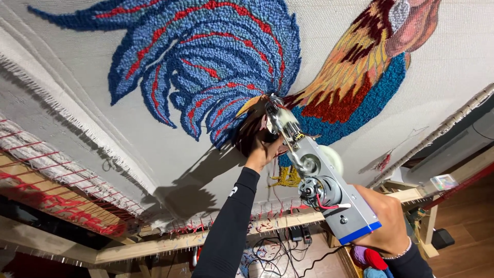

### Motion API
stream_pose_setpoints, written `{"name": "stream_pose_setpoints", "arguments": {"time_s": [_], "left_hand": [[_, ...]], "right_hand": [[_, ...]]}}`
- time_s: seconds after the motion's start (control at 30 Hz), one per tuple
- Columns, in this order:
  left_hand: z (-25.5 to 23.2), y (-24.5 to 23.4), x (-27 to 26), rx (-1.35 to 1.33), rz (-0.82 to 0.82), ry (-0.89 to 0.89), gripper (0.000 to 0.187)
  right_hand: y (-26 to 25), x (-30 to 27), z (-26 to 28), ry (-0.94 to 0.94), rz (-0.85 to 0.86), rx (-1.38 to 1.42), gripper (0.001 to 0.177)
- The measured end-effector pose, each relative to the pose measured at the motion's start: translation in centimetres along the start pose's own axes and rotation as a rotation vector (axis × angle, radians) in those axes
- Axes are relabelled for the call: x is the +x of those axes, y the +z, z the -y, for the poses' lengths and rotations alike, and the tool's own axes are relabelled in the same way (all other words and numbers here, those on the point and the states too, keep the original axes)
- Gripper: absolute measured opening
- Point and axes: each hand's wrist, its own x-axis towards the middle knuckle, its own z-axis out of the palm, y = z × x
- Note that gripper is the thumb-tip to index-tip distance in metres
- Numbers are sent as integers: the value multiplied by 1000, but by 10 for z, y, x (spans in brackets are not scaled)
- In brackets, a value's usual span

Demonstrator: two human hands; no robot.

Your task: The person threads red yarn into a tufting gun and uses it to fill in the tail feathers of a rooster design on a canvas frame. After tufting, the person pulls out loose yarn strands by hand.

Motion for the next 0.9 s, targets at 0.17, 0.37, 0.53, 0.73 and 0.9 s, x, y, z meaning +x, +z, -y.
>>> {"name": "stream_pose_setpoints", "arguments": {"time_s": [0.17, 0.37, 0.53, 0.73, 0.9], "left_hand": [[64, 9, 58, 277, 131, -261, 81], [101, 15, 71, 255, 127, 136, 55], [31, 7, 20, -155, 42, 297, 42], [69, 7, 26, 31, 32, 154, 40], [-9, 14, -35, -341, 78, 104, 17]], "right_hand": [[1, 3, 0, -32, -4, 15, 67], [-5, 9, 14, 2, 23, -4, 59], [-7, 8, 13, -49, 2, -6, 57], [-19, 3, 13, -98, -7, -20, 66], [-30, -14, -14, -71, 12, -17, 72]]}}
